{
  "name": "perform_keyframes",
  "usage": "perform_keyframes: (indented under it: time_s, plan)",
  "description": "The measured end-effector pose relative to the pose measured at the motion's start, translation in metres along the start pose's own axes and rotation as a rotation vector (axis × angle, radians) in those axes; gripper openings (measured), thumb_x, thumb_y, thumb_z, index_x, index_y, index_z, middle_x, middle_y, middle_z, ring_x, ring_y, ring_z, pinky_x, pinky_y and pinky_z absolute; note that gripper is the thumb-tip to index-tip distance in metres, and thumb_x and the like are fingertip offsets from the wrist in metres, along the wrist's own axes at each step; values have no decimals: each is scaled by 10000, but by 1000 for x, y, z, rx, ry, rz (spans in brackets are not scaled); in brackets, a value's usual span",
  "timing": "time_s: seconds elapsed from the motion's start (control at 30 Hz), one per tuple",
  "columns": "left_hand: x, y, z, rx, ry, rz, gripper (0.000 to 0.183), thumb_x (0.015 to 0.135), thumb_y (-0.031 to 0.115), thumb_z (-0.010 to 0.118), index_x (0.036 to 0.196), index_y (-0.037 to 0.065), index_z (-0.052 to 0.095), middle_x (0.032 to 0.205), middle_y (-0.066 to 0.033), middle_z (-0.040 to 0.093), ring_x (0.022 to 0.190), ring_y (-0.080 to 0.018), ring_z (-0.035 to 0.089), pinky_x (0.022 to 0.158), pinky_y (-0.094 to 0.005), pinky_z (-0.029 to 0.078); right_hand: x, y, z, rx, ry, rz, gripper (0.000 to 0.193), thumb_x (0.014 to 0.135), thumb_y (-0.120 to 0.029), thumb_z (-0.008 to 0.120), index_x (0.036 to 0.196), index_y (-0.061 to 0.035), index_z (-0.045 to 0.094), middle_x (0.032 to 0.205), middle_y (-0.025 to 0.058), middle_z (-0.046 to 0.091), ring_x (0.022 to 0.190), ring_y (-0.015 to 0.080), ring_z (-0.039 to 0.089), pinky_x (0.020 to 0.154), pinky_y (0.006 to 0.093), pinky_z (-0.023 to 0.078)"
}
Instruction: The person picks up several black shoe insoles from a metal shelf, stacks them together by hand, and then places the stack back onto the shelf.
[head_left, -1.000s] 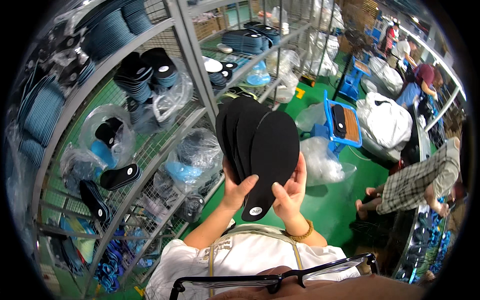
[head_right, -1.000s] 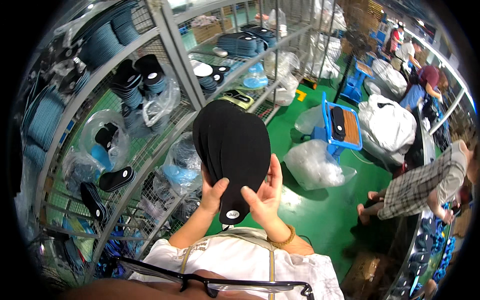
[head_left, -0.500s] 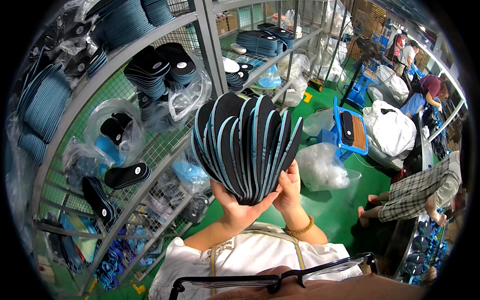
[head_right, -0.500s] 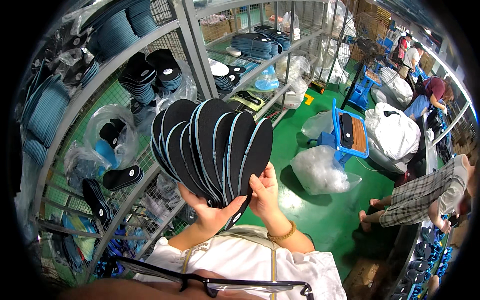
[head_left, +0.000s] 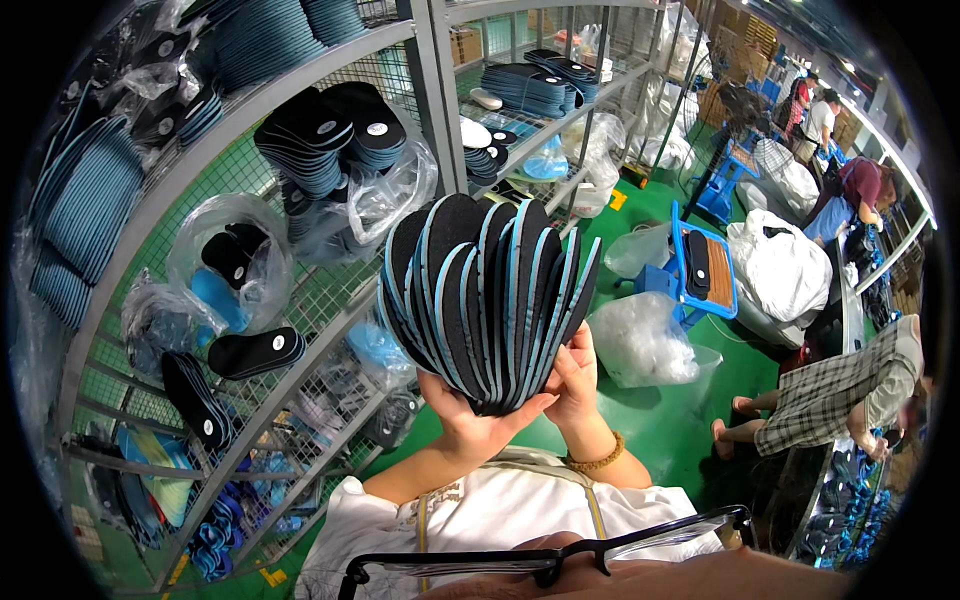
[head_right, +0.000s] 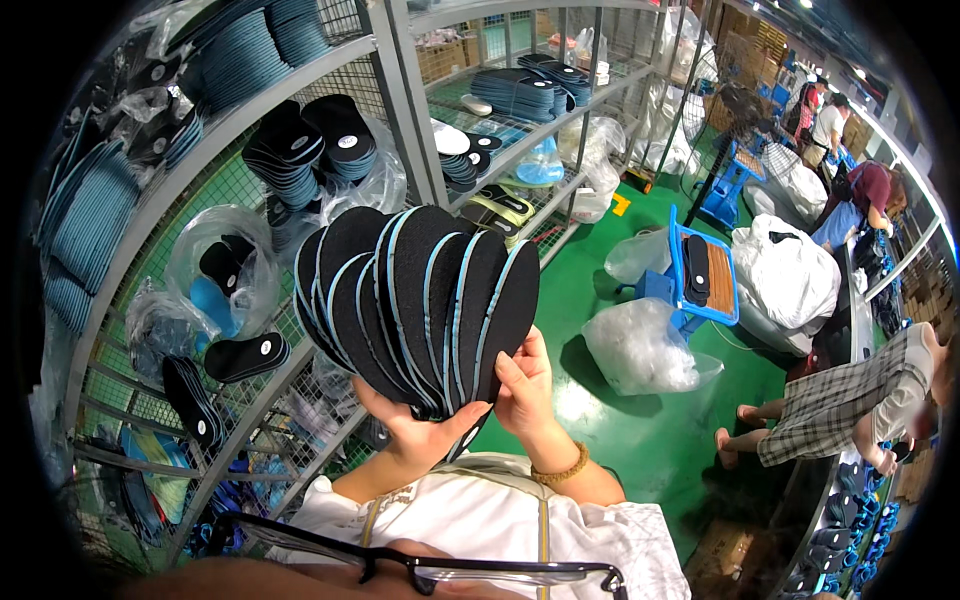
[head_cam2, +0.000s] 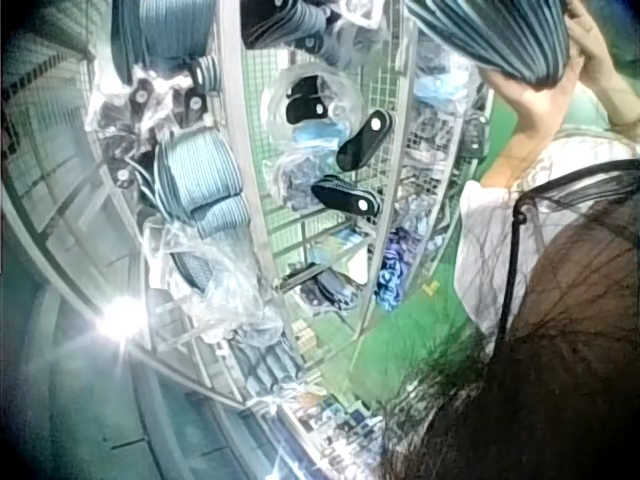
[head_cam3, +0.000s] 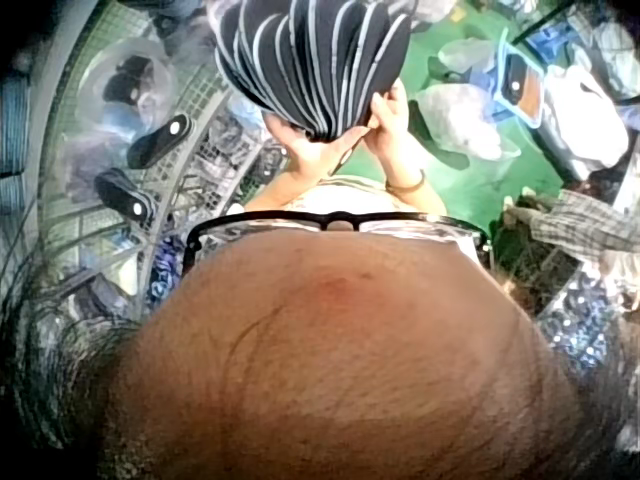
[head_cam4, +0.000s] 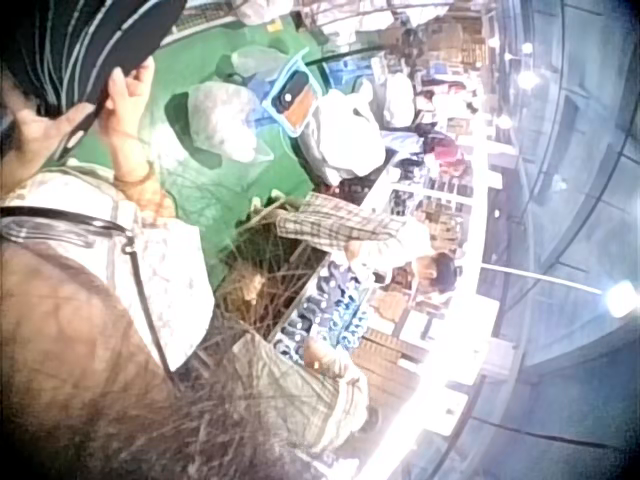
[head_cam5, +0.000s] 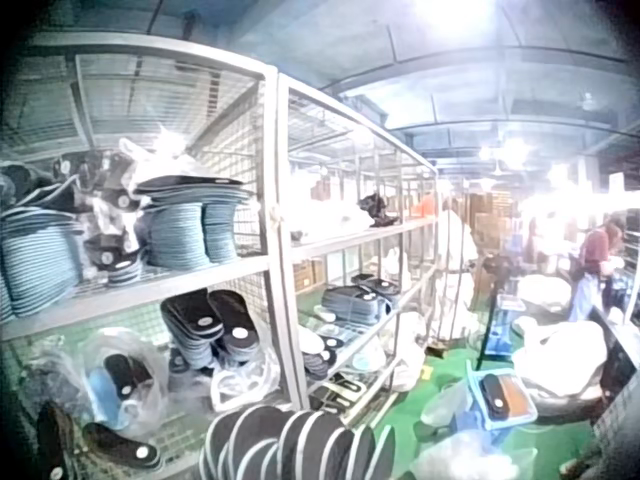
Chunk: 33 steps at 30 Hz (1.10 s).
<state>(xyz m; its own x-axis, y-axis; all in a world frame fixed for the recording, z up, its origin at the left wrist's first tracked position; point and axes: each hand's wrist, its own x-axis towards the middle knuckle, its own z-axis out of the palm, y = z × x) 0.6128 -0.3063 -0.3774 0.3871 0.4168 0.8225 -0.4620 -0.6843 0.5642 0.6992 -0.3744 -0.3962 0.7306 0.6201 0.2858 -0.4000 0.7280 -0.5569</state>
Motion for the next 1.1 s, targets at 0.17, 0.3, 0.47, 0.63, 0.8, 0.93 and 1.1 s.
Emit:
perform_keyframes:
  time_s: [0.17, 0.3, 0.47, 0.63, 0.8, 0.93, 1.1]
  plan:
    - [-2, -4, -7, 51, -8, -50, 1015, 608, 274, 717, 1226, -10, -37, 1224, -196, 172, 1129, -277, 252, 919, -395, 231, 3, 0, 2, 124, -1, 67, 364, 747, -55, 540, 1074, -58, 381, 1033, 99, 495, 947, 191, 500, 821, 330, 418]
    - [1, -1, -7, 80, 15, -95, 980, 651, 351, 665, 1232, -24, -28, 1238, -195, 127, 1150, -274, 198, 939, -399, 174, 4, -2, 5, 213, 12, 137, 336, 746, -67, 539, 1060, -54, 419, 1029, 100, 508, 923, 197, 520, 802, 328, 439]
    - [8, -12, -11, -147, 74, -287, 901, 650, 133, 651, 1248, -19, -5, 1220, -176, 224, 1108, -257, 298, 925, -371, 234, 4, -8, -8, 245, 2, 204, 357, 743, -88, 548, 1074, -35, 424, 1014, 89, 527, 907, 188, 530, 805, 317, 431]
    - [6, -38, -31, -976, 164, -1025, 655, 666, 346, 492, 1207, 24, 312, 1131, -120, 442, 1000, -224, 458, 882, -330, 353, -4, -21, -17, 101, 118, 97, 358, 795, -209, 486, 1102, -39, 414, 1038, 86, 516, 925, 230, 520, 805, 364, 431]
    - [14, -55, -19, -1533, 129, -729, 605, 653, 406, 524, 1115, 26, 435, 1027, -99, 531, 894, -213, 529, 801, -333, 420, -1, -69, -54, -3, 74, -46, 321, 836, -214, 413, 1115, -55, 413, 994, 90, 531, 820, 200, 553, 688, 316, 479]
    - [9, -70, -7, -1676, 18, -614, 729, 600, 493, 600, 1172, 86, 404, 1129, -104, 466, 952, -253, 506, 788, -391, 440, -8, -83, -47, -242, 179, -239, 384, 829, -114, 398, 1195, -60, 298, 1077, 82, 475, 896, 185, 524, 733, 301, 457]
    - [9, -37, -1, -1307, 46, -727, 735, 663, 461, 479, 1234, 42, 286, 1197, -109, 403, 1056, -222, 431, 922, -356, 318, -23, -59, -18, -723, 6, -228, 446, 766, -7, 507, 1167, -14, 312, 1084, 72, 447, 960, 129, 436, 842, 265, 346]
